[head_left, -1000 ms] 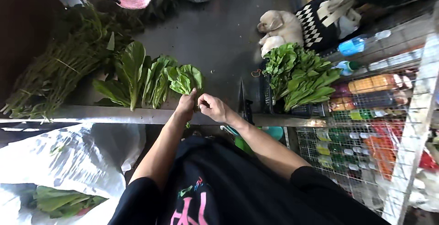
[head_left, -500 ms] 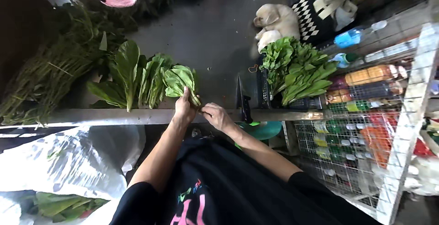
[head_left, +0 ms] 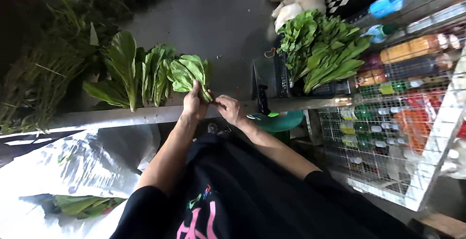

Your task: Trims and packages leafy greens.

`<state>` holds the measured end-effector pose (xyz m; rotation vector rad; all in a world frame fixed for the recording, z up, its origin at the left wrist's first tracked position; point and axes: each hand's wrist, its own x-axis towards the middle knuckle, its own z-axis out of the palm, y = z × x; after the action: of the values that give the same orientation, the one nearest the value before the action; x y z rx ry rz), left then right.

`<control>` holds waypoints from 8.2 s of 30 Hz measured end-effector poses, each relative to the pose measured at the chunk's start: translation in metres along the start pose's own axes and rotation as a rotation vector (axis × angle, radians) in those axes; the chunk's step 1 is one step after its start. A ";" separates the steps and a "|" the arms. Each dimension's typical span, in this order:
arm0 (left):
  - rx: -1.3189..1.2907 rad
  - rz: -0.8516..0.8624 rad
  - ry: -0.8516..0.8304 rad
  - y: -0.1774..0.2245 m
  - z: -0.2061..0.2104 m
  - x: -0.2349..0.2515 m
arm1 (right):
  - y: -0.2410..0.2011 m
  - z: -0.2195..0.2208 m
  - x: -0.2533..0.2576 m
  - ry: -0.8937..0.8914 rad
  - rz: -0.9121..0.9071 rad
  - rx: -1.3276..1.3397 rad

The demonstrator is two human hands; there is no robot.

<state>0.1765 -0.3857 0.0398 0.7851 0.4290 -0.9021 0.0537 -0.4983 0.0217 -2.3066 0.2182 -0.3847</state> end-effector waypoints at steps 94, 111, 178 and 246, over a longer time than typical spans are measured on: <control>0.229 -0.395 -0.298 0.022 -0.095 -0.030 | -0.039 0.004 0.004 0.575 0.861 1.178; 0.365 -0.269 0.133 -0.029 -0.071 -0.056 | 0.012 -0.056 -0.022 0.373 0.896 1.235; 0.223 0.316 0.001 0.027 -0.206 -0.241 | -0.202 0.100 -0.033 -0.456 0.330 0.621; 0.240 0.667 0.292 0.015 -0.298 -0.308 | -0.299 0.198 -0.053 -0.674 0.314 0.542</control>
<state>0.0108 0.0094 0.0463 1.1944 0.2817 -0.2133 0.0832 -0.1452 0.0973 -1.7081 0.1116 0.4462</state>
